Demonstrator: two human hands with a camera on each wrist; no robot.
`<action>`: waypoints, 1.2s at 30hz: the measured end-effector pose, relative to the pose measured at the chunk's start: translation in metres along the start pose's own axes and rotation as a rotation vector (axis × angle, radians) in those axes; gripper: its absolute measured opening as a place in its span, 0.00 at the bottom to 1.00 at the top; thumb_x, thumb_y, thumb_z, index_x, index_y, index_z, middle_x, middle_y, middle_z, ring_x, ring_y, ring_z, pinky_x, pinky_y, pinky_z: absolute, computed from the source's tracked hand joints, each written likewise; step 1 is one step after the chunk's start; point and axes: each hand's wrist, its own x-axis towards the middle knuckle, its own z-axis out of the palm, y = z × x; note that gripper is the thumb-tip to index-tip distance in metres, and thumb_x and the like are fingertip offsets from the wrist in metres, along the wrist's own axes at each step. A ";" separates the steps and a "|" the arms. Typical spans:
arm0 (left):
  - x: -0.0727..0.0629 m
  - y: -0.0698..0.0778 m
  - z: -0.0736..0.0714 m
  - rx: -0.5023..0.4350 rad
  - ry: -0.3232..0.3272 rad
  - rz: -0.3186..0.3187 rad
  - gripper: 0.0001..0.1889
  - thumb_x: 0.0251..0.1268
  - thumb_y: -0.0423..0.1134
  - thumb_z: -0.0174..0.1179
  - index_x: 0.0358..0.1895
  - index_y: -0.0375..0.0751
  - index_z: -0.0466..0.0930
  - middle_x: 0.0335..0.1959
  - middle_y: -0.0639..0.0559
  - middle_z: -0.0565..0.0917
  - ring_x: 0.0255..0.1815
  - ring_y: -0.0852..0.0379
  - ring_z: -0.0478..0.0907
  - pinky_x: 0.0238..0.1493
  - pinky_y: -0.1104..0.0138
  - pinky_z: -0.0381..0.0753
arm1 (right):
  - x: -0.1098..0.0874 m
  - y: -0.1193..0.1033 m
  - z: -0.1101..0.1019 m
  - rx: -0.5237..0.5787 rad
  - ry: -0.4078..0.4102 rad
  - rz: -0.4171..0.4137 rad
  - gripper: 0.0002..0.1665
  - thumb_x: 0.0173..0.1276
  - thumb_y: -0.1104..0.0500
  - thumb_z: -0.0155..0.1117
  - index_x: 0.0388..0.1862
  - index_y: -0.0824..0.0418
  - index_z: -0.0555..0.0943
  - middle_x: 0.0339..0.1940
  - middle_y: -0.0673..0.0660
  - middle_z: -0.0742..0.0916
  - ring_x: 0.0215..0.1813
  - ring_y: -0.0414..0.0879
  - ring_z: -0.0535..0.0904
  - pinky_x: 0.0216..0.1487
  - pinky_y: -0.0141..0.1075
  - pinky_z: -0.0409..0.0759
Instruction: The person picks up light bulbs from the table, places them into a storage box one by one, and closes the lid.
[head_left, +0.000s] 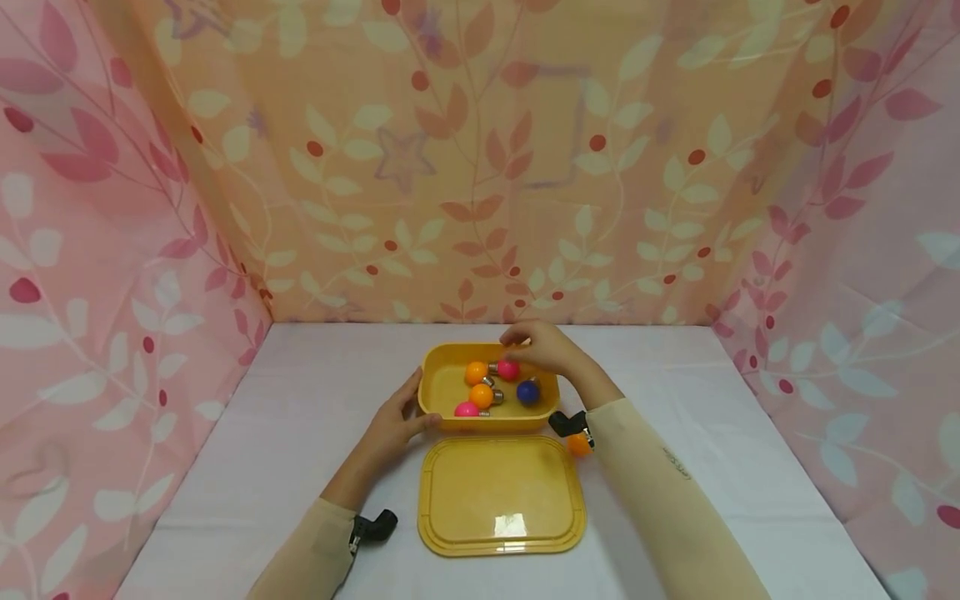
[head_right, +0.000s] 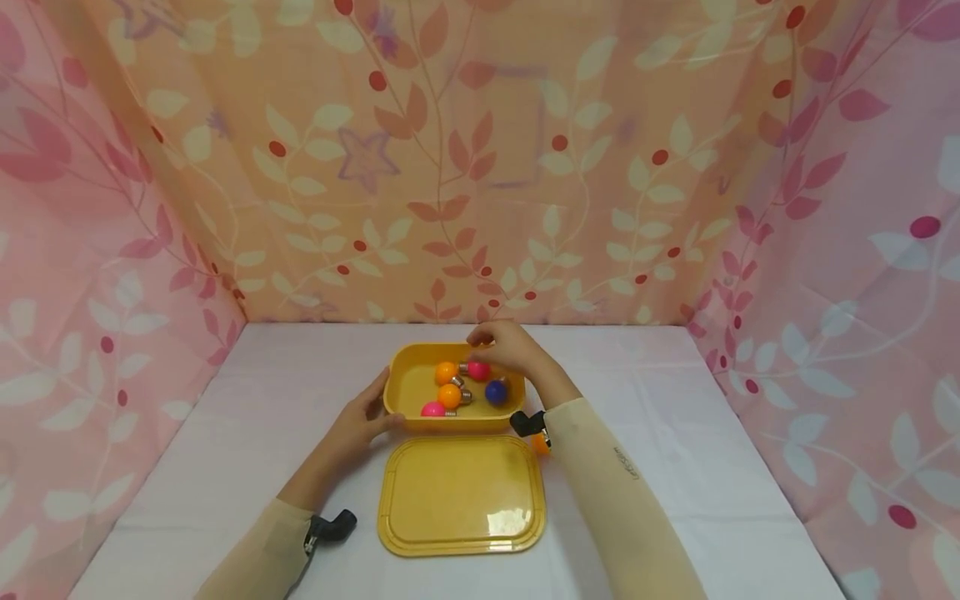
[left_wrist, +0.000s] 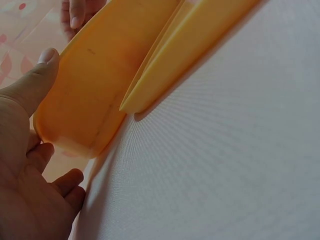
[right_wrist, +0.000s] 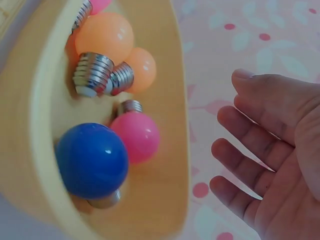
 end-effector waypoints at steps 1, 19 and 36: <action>0.000 0.000 0.000 -0.001 0.001 0.001 0.50 0.64 0.51 0.72 0.84 0.62 0.49 0.84 0.62 0.52 0.84 0.52 0.52 0.81 0.52 0.56 | -0.003 0.000 -0.002 -0.001 0.007 -0.001 0.23 0.67 0.52 0.74 0.57 0.62 0.85 0.52 0.55 0.89 0.59 0.55 0.82 0.69 0.53 0.77; 0.000 -0.004 0.001 0.002 -0.001 0.015 0.50 0.64 0.53 0.71 0.84 0.63 0.48 0.84 0.64 0.52 0.84 0.54 0.51 0.81 0.54 0.56 | -0.059 0.005 -0.012 0.050 0.093 0.019 0.18 0.68 0.50 0.73 0.53 0.54 0.86 0.55 0.52 0.88 0.65 0.61 0.78 0.70 0.59 0.73; 0.001 -0.003 0.000 0.012 -0.009 0.025 0.51 0.64 0.52 0.72 0.84 0.62 0.47 0.84 0.63 0.51 0.84 0.53 0.50 0.81 0.54 0.54 | -0.114 0.020 -0.007 0.021 0.191 0.008 0.17 0.68 0.55 0.74 0.54 0.53 0.86 0.56 0.50 0.87 0.63 0.56 0.78 0.68 0.62 0.75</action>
